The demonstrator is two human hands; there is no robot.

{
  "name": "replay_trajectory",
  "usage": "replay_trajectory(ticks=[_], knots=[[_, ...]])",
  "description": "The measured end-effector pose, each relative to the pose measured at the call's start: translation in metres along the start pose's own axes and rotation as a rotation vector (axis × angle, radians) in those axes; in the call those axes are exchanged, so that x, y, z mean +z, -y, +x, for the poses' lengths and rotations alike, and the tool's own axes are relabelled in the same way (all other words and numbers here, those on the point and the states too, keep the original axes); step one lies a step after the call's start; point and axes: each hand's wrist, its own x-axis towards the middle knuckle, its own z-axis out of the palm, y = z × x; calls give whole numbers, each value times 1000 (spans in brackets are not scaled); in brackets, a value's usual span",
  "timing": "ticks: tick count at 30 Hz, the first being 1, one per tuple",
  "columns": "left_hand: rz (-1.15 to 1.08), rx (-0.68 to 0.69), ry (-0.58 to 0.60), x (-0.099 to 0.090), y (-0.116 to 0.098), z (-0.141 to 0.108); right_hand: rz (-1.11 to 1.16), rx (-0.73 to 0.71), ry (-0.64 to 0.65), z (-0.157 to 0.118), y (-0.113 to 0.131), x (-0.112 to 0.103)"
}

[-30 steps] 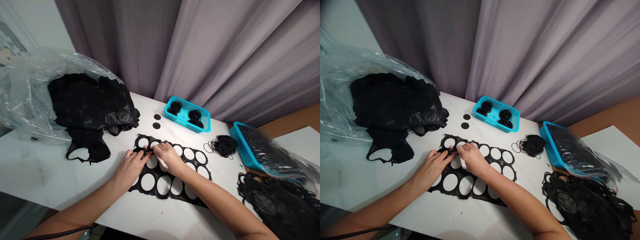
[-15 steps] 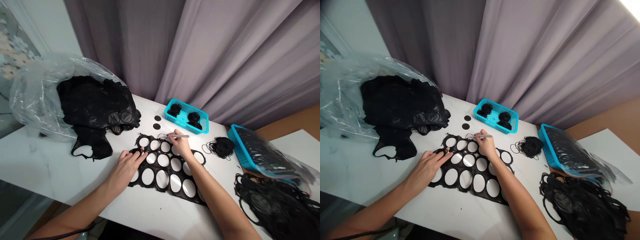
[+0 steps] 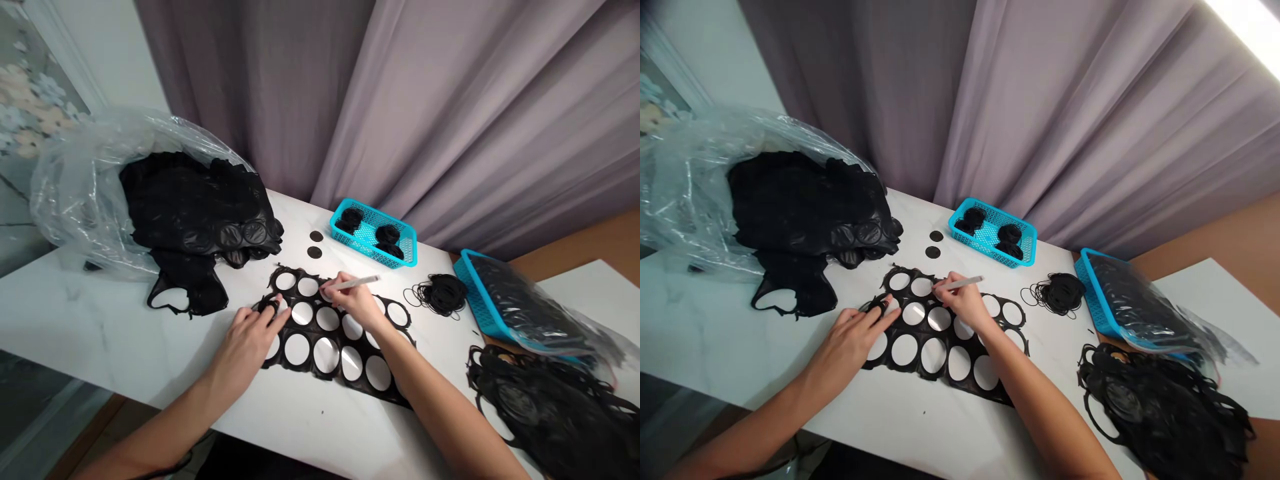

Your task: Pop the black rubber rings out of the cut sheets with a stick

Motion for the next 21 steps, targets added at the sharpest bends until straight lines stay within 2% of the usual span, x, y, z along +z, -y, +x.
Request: replay_trajectory(ticks=[2,5,14,21], knots=[[-36,73,14,2,-7,-6,-2,-6,122,-16,3,17],[-32,92,32,8,-12,-14,-25,11,199,-31,3,31],[34,160,0,16,-6,-19,-86,9,178,-38,-4,38],[35,165,-3,17,-6,-20,-180,-74,182,-38,-7,41]])
